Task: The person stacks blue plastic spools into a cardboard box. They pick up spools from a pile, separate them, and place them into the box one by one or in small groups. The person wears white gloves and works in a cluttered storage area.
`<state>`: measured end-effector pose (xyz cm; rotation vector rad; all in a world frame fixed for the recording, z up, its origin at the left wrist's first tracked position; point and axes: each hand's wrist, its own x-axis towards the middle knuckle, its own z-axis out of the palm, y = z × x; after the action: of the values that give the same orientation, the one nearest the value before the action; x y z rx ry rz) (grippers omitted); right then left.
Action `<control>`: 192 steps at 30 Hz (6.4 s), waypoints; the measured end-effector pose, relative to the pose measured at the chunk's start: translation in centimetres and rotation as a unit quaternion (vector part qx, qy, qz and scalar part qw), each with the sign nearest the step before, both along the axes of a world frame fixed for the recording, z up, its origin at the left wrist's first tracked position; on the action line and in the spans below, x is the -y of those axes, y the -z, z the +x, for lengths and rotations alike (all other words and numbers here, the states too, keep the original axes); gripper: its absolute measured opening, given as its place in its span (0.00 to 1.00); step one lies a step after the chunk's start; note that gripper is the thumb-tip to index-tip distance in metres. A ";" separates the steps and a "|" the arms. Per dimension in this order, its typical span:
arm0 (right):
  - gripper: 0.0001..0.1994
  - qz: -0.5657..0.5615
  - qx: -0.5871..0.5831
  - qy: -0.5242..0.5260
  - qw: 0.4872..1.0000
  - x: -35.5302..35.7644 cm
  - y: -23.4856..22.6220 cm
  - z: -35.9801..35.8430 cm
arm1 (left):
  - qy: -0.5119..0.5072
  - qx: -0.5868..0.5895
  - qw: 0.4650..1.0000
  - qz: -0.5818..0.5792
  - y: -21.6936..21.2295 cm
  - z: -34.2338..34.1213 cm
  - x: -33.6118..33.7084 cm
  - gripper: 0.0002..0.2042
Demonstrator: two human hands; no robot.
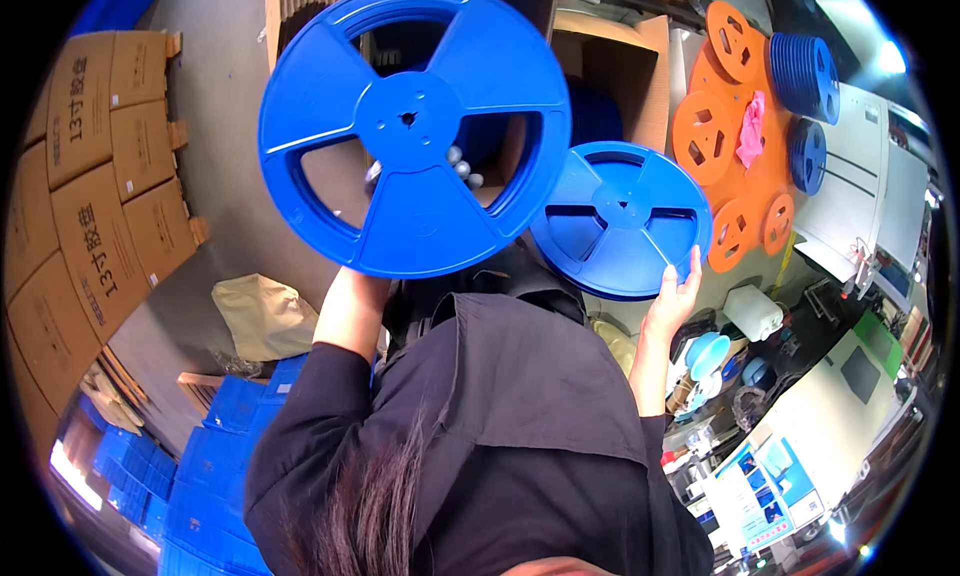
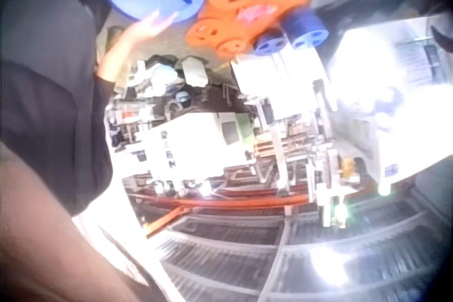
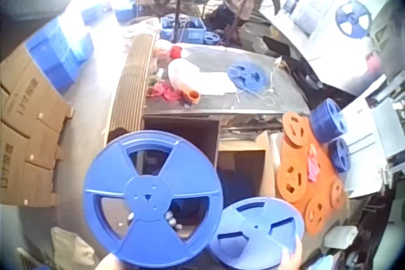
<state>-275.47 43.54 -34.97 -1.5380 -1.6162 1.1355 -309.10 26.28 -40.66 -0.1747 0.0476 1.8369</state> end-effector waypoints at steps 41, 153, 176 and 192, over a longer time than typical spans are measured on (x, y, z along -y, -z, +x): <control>0.26 -0.181 0.130 0.119 0.967 -3.4 4.2 3.5 | 0.304 -0.397 0.775 -0.387 26.4 -11.7 -20.3 0.31; 0.27 -0.038 0.021 0.106 0.993 3.4 1.5 2.1 | -0.022 -0.039 0.967 -0.249 -5.9 -1.5 -0.4 0.16; 0.27 -0.078 -0.040 0.109 0.990 2.8 1.3 1.5 | -0.058 0.039 0.952 -0.298 -2.4 -3.6 -0.7 0.11; 0.27 -0.070 -0.021 0.073 0.995 2.2 1.5 0.2 | 0.006 -0.862 0.477 -0.174 -7.9 5.6 -3.8 0.20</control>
<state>-275.23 41.30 -36.46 -1.6821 -1.3966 1.2130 -303.50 30.09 -32.80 1.4705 1.8082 1.1802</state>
